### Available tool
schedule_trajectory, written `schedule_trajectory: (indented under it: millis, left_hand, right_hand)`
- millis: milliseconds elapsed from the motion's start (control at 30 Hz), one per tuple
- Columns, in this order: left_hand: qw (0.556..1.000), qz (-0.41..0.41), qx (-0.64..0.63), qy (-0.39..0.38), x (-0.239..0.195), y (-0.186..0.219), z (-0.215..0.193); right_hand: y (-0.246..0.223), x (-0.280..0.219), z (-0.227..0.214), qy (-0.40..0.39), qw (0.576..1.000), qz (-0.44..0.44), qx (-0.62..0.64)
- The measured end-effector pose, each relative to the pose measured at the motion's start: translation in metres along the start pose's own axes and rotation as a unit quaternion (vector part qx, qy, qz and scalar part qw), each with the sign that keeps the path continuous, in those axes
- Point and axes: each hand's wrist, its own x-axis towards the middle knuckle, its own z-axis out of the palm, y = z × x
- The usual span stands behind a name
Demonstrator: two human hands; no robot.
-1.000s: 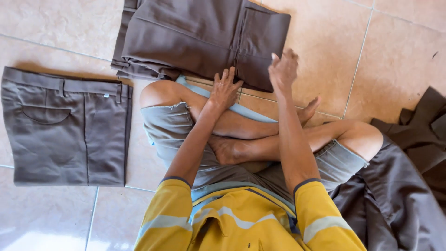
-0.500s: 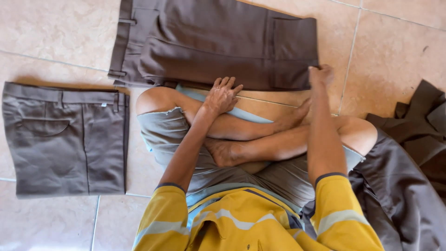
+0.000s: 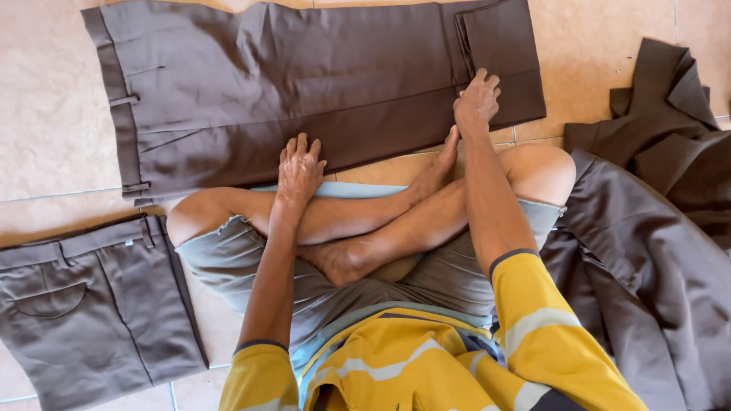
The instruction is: The person sits cross-legged on a tiled floor and folds brown trousers by hand. They smooth the fabric, fold the legs together, and then fold the garment into a compact rectangle, placing the finished item aside before repeating the process with another pair.
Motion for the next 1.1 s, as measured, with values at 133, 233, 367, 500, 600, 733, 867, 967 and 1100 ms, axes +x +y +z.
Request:
schedule_trajectory:
  millis: [133, 233, 367, 500, 600, 733, 867, 967, 1100]
  left_hand:
    - [0.999, 0.010, -0.046, 0.008, 0.008, 0.002, -0.008]
    - [0.995, 0.050, -0.088, -0.004, 0.011, 0.003, -0.010]
    - [0.985, 0.098, -0.135, -0.037, 0.010, 0.003, -0.005]
    - [0.985, 0.123, -0.118, -0.026, 0.009, 0.002, 0.001]
    - [0.982, 0.149, -0.117, 0.019, 0.010, 0.002, 0.007]
    - [0.985, 0.125, -0.121, -0.009, 0.010, 0.000, 0.015]
    - [0.986, 0.105, -0.112, -0.066, 0.010, 0.004, 0.004]
    - [0.988, 0.099, -0.102, -0.064, 0.008, 0.006, 0.002]
    - [0.987, 0.083, -0.116, -0.074, 0.007, 0.006, 0.001]
  right_hand:
    - [0.009, 0.021, 0.011, 0.006, 0.996, -0.017, -0.088]
    - [0.018, 0.032, 0.025, 0.042, 0.991, -0.037, -0.123]
    - [0.014, 0.036, 0.000, 0.005, 0.999, -0.005, -0.051]
    - [0.019, 0.040, 0.002, -0.005, 1.000, 0.028, -0.002]
    - [0.020, 0.043, 0.000, 0.043, 0.998, 0.036, 0.026]
    - [-0.004, 0.028, -0.020, 0.178, 0.962, -0.170, 0.120]
    - [-0.076, -0.052, -0.063, 0.132, 0.846, -0.431, 0.286]
    - [-0.112, -0.113, -0.108, -0.117, 0.842, -0.370, 0.374]
    - [-0.051, -0.032, -0.031, 0.175, 0.893, -0.403, 0.098]
